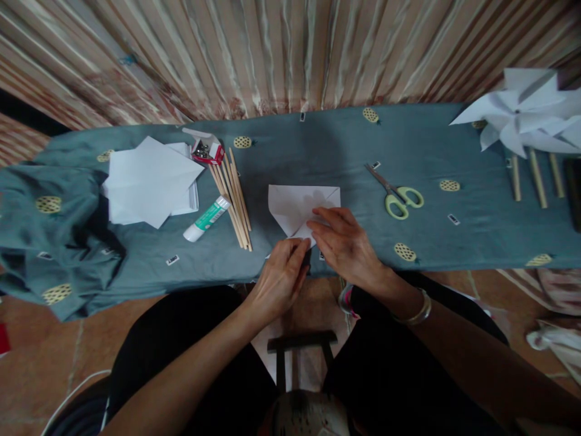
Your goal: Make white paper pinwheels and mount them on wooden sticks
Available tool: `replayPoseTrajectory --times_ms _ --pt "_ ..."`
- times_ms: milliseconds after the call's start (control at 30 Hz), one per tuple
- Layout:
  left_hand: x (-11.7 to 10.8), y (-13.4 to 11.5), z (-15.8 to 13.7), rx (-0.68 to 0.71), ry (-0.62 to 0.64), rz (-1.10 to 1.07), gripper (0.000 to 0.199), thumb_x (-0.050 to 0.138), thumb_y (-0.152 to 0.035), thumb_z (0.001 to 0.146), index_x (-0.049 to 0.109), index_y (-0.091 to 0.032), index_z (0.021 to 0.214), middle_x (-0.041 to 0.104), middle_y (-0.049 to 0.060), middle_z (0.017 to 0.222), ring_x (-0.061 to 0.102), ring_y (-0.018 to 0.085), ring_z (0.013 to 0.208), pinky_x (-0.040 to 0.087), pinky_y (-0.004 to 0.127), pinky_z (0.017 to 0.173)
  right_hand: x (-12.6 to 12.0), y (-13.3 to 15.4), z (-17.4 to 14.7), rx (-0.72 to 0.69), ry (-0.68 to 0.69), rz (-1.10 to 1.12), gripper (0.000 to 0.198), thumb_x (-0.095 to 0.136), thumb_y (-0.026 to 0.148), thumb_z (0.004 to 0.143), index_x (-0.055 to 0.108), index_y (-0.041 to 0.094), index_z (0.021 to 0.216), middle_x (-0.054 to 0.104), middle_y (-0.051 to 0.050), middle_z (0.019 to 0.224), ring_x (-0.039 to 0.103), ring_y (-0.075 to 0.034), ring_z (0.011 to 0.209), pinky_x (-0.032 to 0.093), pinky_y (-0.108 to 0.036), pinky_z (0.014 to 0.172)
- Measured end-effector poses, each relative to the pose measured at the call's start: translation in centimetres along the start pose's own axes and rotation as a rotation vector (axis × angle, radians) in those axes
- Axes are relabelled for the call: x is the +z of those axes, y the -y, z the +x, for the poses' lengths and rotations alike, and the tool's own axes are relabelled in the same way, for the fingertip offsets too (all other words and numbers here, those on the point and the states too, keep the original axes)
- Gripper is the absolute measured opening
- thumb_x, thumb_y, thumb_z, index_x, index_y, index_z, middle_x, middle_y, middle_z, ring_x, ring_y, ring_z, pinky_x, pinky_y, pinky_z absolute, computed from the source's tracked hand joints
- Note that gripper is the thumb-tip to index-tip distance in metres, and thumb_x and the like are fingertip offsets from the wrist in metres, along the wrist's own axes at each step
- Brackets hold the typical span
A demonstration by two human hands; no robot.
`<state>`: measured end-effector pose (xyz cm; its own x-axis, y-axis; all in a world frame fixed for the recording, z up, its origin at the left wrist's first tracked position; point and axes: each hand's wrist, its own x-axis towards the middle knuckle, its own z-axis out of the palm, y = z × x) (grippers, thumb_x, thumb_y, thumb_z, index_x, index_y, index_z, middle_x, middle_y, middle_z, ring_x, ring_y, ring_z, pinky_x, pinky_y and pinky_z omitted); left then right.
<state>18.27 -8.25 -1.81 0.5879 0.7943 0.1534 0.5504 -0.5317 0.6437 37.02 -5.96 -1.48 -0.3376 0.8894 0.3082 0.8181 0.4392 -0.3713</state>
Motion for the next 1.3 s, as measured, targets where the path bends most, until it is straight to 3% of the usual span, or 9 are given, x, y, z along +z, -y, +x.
replayPoseTrajectory --times_ms 633,767,867,1100,1300 --pt "-0.1 0.0 0.2 -0.004 0.011 0.018 0.047 0.048 -0.013 0.093 0.04 -0.016 0.139 0.055 0.015 0.119 0.055 0.025 0.111 0.055 0.044 0.095 0.4 0.2 0.2 -0.007 0.042 -0.034 0.031 0.045 0.013 0.093 0.068 0.017 0.114 0.061 -0.014 0.13 0.053 -0.031 0.118 0.051 -0.047 0.102" --pt "-0.1 0.0 0.2 0.002 0.009 0.016 0.046 0.048 -0.013 0.093 0.041 -0.014 0.138 0.055 0.015 0.119 0.055 0.025 0.111 0.054 0.044 0.095 1.1 -0.1 -0.1 0.033 0.077 -0.017 0.041 0.044 0.006 0.09 0.064 0.023 0.122 0.056 -0.011 0.139 0.049 -0.032 0.129 0.048 -0.052 0.104" --pt "-0.1 0.0 0.2 0.003 0.007 0.017 0.044 0.048 -0.013 0.093 0.042 -0.01 0.137 0.055 0.017 0.118 0.055 0.025 0.11 0.054 0.043 0.095 1.3 -0.7 -0.4 0.006 0.072 0.003 0.045 0.043 0.005 0.089 0.061 0.025 0.125 0.053 -0.008 0.143 0.045 -0.03 0.134 0.046 -0.053 0.107" --pt "-0.1 0.1 -0.1 0.001 -0.004 0.012 0.049 0.048 -0.013 0.094 0.038 -0.019 0.141 0.054 0.014 0.121 0.056 0.026 0.112 0.055 0.045 0.094 1.2 -1.4 -0.7 -0.024 0.089 0.068 0.054 0.042 0.005 0.09 0.054 0.033 0.135 0.05 -0.005 0.148 0.038 -0.03 0.143 0.043 -0.057 0.109" --pt "-0.1 0.1 -0.2 -0.005 0.001 0.037 0.046 0.05 -0.012 0.092 0.043 -0.018 0.138 0.054 0.014 0.122 0.056 0.026 0.113 0.056 0.043 0.094 1.5 -1.2 -0.7 -0.126 0.104 0.01 0.048 0.037 0.007 0.094 0.053 0.023 0.136 0.051 -0.012 0.147 0.037 -0.028 0.144 0.044 -0.055 0.108"
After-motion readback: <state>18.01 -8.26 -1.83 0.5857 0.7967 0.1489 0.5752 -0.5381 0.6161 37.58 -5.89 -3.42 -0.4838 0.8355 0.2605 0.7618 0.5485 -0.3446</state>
